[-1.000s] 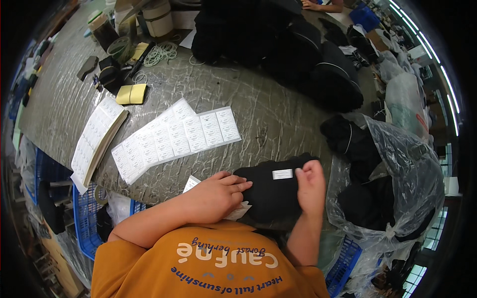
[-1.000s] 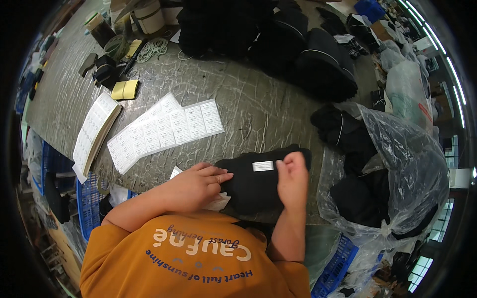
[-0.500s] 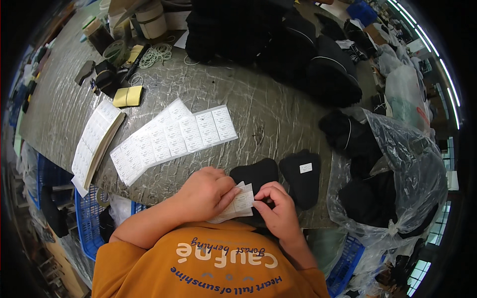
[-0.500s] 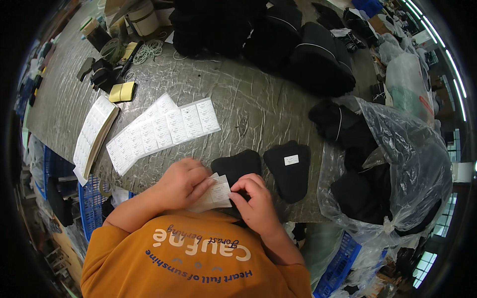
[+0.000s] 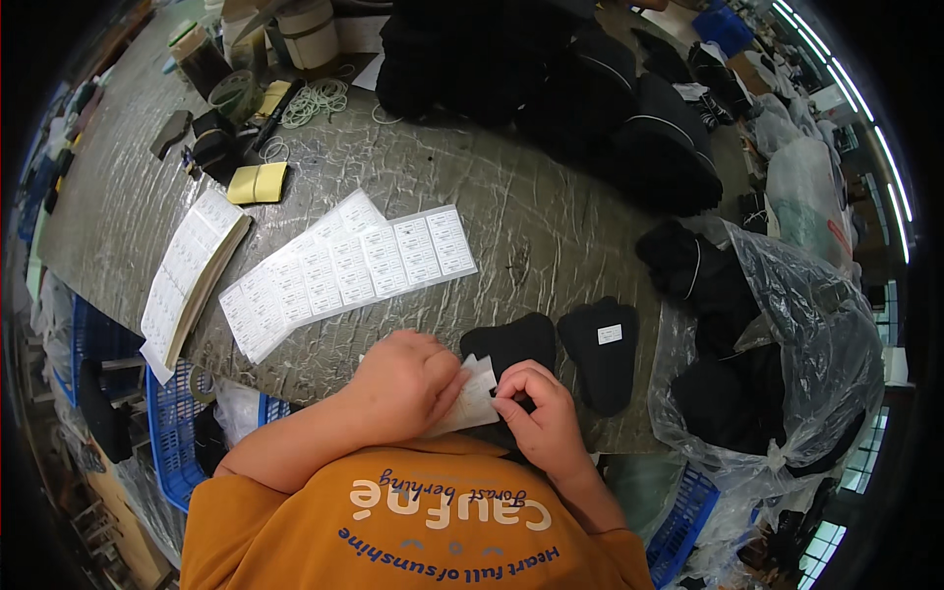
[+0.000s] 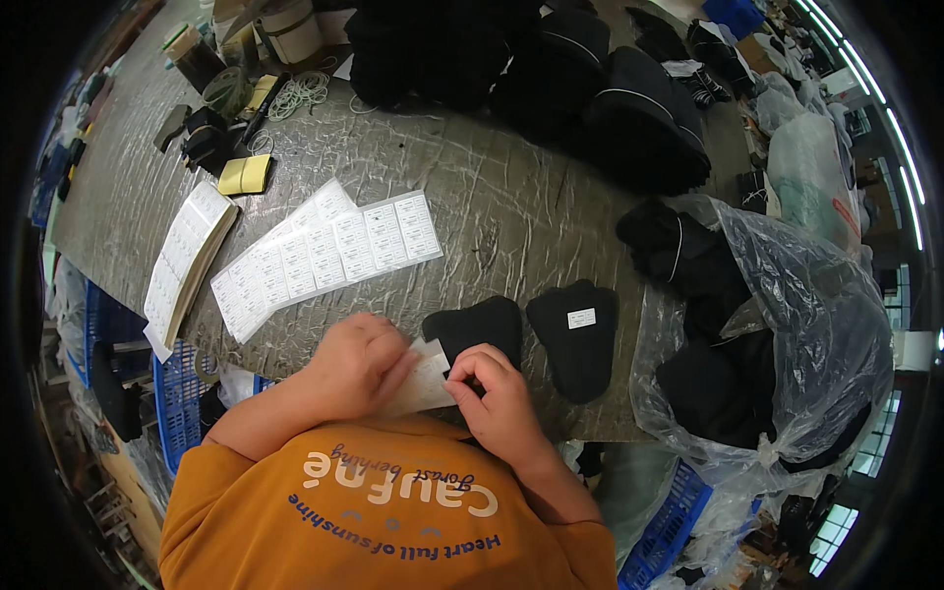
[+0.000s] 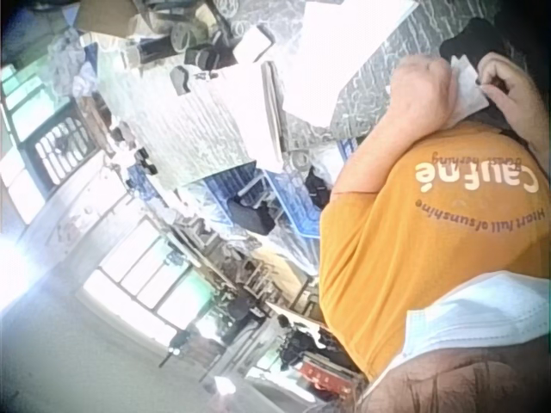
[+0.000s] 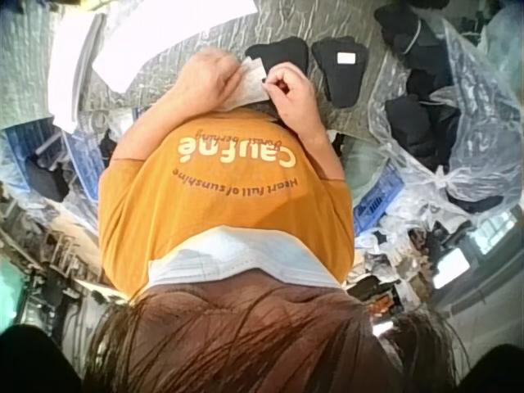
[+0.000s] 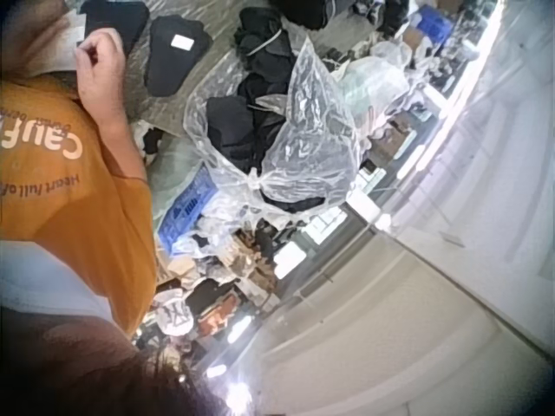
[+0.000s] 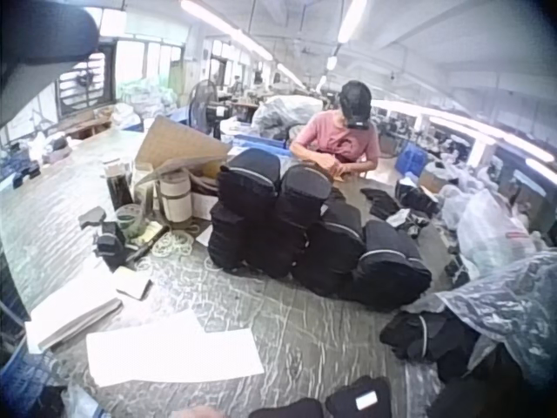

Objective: Peeling white stickers from a sheet and applying them to black shoe components.

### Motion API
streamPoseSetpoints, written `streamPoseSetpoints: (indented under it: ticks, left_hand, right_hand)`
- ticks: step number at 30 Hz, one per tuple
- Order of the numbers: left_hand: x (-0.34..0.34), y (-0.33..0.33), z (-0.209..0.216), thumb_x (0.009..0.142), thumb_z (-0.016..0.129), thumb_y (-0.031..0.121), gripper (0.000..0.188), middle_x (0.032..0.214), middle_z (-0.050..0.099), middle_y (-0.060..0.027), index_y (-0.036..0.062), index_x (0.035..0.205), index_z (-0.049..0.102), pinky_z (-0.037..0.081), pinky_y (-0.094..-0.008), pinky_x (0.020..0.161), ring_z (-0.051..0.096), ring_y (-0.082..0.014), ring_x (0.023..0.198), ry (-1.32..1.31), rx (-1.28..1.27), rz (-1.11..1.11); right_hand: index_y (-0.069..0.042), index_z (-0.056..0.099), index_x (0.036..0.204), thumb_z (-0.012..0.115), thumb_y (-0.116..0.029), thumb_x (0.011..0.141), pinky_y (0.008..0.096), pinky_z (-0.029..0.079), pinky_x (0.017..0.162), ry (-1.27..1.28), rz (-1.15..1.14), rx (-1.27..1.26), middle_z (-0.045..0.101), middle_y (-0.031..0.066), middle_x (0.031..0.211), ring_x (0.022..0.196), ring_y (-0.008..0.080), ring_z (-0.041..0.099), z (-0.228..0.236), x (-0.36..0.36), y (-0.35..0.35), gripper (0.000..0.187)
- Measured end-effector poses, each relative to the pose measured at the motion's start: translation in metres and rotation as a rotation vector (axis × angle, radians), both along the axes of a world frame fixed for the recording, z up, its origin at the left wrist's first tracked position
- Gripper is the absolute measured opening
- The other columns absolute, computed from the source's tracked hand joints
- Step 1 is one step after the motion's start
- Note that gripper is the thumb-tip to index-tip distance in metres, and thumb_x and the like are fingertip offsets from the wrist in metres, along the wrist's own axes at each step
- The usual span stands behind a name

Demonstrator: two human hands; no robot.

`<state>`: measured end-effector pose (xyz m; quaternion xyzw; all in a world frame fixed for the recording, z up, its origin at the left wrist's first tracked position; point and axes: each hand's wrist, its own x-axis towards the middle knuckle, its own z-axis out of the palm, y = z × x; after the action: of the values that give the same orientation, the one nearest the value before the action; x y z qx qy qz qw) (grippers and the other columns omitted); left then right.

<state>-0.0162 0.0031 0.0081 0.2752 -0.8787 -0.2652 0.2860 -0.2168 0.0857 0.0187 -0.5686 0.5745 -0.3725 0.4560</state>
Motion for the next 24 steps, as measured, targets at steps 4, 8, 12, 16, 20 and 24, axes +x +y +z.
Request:
streamPoseSetpoints:
  ticks: [4,8,12,16,20,24]
  left_hand:
    - [-0.001,-0.003,0.001,0.075,0.070,0.007,0.020,0.065,0.055,-0.0097,0.0052,0.069,0.050,0.045,-0.0418,0.059,0.056,-0.0312,0.062,-0.024,-0.042,-0.011]
    - [-0.003,-0.007,0.002,0.075,0.070,0.008,0.021,0.064,0.054,-0.0093,0.0054,0.068,0.050,0.044,-0.0413,0.058,0.056,-0.0312,0.061,-0.046,-0.067,-0.016]
    - [0.006,-0.012,0.003,0.075,0.069,0.012,0.018,0.071,0.059,-0.0081,0.0055,0.071,0.052,0.046,-0.0394,0.064,0.058,-0.0278,0.069,-0.209,-0.027,0.017]
    - [-0.002,-0.006,-0.001,0.079,0.060,0.017,0.016,0.094,0.068,-0.0104,0.0023,0.082,0.063,0.045,-0.0394,0.086,0.062,-0.0257,0.095,-0.177,0.058,-0.405]
    - [-0.006,-0.004,-0.007,0.081,0.059,0.015,0.016,0.113,0.068,-0.0148,-0.0008,0.083,0.063,0.045,-0.0380,0.092,0.061,-0.0281,0.111,-0.218,-0.014,-0.378]
    - [-0.007,-0.005,-0.007,0.082,0.058,0.015,0.018,0.113,0.068,-0.0152,-0.0018,0.083,0.063,0.045,-0.0383,0.094,0.060,-0.0283,0.113,-0.239,-0.016,-0.386]
  right_hand:
    - [0.001,0.057,0.085,0.064,0.000,0.083,0.0292,0.047,0.065,0.030,-0.047,-0.109,0.058,0.0091,0.083,0.075,0.0177,0.057,-0.002,0.000,-0.001,0.008]
    - [0.000,0.056,0.084,0.063,0.001,0.084,0.0286,0.046,0.060,0.104,-0.130,-0.001,0.058,0.0091,0.078,0.064,0.0175,0.056,-0.002,-0.001,-0.008,0.007]
    - [0.001,0.057,0.083,0.064,0.001,0.085,0.0255,0.045,0.058,0.099,-0.341,-0.075,0.057,0.0050,0.072,0.062,0.0104,0.053,-0.003,-0.011,-0.009,0.007]
    - [0.002,0.059,0.083,0.065,-0.001,0.085,0.0246,0.045,0.057,0.070,-0.325,0.032,0.059,0.0048,0.069,0.060,0.0083,0.054,-0.021,-0.018,-0.021,0.007]
    - [0.001,0.061,0.085,0.064,0.000,0.088,0.0179,0.040,0.055,0.099,-0.328,0.065,0.057,-0.0034,0.069,0.062,0.0008,0.047,-0.031,-0.016,-0.027,0.004]
    - [0.002,0.061,0.084,0.064,-0.001,0.087,0.0183,0.040,0.055,0.130,-0.308,0.067,0.057,-0.0033,0.068,0.061,0.0009,0.047,-0.028,-0.016,-0.030,0.005]
